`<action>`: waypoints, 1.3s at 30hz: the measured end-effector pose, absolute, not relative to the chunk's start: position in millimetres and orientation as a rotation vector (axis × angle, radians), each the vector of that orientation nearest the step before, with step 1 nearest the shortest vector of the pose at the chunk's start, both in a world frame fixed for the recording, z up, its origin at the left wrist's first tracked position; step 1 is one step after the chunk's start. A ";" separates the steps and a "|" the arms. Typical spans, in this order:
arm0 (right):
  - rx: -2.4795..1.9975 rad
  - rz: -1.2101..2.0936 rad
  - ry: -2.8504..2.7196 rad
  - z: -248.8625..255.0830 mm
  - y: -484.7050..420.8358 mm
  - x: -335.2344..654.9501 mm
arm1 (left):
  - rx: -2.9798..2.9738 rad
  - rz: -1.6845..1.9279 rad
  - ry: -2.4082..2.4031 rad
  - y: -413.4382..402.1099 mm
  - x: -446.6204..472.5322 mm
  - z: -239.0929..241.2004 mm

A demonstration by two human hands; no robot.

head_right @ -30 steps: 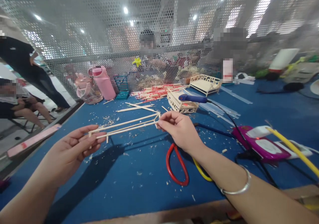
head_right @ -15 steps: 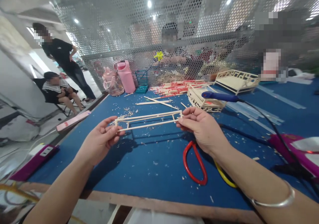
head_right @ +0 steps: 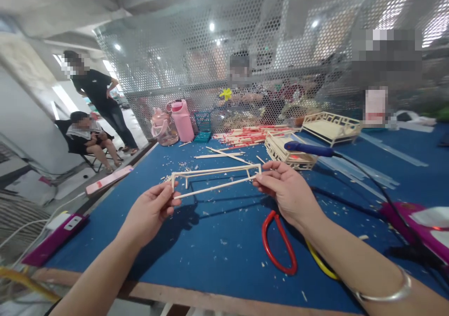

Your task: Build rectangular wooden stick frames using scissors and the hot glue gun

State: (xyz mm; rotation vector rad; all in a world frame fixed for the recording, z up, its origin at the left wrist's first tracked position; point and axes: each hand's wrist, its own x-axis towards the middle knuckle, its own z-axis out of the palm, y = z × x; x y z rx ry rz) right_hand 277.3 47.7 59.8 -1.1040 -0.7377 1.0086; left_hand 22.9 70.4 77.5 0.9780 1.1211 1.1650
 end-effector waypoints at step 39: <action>-1.081 0.953 -1.005 57.9 54.4 283.2 | 1.603 1.453 1.304 75.2 25.9 60.7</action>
